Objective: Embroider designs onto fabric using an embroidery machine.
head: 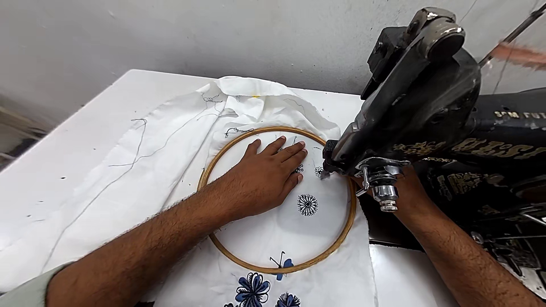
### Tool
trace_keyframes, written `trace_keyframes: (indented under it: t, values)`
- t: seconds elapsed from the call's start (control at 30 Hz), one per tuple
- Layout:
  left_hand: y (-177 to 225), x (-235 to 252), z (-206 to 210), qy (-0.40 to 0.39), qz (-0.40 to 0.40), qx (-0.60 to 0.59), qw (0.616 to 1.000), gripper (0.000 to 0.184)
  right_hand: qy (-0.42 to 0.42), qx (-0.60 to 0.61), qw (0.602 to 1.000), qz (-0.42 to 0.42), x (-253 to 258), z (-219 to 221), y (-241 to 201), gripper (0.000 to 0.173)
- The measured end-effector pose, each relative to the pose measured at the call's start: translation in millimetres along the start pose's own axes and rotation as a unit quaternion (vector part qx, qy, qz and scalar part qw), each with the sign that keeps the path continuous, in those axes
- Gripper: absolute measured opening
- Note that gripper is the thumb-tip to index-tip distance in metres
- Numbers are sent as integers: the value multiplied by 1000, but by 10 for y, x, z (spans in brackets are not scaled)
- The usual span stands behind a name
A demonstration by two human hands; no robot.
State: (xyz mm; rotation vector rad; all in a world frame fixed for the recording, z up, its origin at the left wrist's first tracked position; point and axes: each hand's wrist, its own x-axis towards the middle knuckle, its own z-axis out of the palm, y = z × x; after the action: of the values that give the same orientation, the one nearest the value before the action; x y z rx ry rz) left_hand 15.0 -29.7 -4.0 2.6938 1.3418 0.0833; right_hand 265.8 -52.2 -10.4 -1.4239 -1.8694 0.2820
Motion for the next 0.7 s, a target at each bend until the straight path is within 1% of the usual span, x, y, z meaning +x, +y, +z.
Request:
trace_keyframes:
  t: [0.1, 0.2, 0.33, 0.43, 0.53, 0.7]
  values:
    - [20, -1, -1, 0, 1, -2, 1000, 58, -2, -8, 1000, 13, 19, -17, -33, 25]
    - [27, -10, -5, 2, 4, -5, 1000, 58, -4, 8, 999, 31, 17, -23, -49, 24]
    - [22, 3, 2, 6, 5, -7, 1000, 57, -11, -32, 999, 11, 20, -33, -40, 21]
    - [37, 19, 4, -1, 2, -5, 1000, 57, -29, -65, 997, 38, 19, -79, -114, 18]
    - [49, 24, 10, 1, 4, -8, 1000, 57, -37, -67, 995, 65, 45, -114, -199, 19]
    - [64, 8, -17, -8, 5, -10, 1000, 57, -16, -66, 997, 28, 44, -88, -156, 20]
